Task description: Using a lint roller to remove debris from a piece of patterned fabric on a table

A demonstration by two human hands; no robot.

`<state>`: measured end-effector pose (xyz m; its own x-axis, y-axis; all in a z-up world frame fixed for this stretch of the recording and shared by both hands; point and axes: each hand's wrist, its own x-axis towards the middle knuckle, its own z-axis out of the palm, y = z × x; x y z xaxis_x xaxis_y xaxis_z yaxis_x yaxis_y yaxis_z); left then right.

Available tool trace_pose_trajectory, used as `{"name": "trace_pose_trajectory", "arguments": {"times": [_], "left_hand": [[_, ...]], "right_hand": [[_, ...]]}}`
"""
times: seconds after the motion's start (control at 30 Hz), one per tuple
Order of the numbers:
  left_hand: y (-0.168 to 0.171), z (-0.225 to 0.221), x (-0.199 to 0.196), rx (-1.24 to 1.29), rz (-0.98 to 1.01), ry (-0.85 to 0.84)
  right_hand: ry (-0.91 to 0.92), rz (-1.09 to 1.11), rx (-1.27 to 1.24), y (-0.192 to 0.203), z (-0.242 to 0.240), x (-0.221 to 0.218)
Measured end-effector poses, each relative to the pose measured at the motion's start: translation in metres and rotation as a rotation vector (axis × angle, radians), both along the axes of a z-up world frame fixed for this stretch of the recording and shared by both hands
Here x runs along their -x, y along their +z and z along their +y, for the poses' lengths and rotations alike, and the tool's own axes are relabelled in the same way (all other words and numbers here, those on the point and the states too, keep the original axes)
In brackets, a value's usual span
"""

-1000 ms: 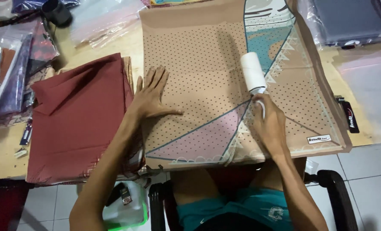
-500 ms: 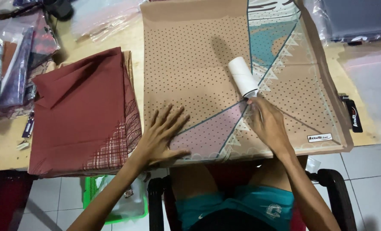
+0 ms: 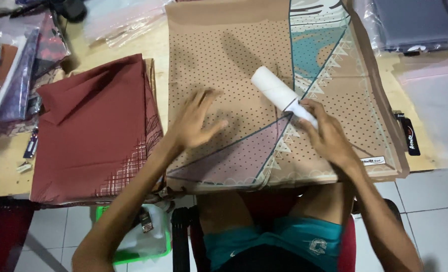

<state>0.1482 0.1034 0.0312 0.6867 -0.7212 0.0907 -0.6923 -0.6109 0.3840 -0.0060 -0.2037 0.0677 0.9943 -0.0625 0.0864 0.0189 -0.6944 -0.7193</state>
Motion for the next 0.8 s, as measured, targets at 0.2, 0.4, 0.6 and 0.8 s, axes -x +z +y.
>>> {"name": "trace_pose_trajectory", "arguments": {"times": [0.2,0.4,0.6,0.8], "left_hand": [[-0.02,-0.047,-0.057,0.045,-0.129,-0.061],[-0.051,-0.038,-0.07,-0.04,-0.371,-0.029],[-0.051,-0.039,-0.069,-0.031,-0.336,-0.038],[-0.055,-0.048,-0.093,-0.11,-0.246,-0.003]], "right_hand": [[0.125,-0.085,0.211,-0.023,-0.041,-0.029],[0.199,-0.067,0.368,-0.031,-0.056,-0.045],[0.251,-0.081,0.473,-0.033,-0.067,-0.052],[0.276,-0.111,0.562,-0.038,-0.072,-0.053]]}}
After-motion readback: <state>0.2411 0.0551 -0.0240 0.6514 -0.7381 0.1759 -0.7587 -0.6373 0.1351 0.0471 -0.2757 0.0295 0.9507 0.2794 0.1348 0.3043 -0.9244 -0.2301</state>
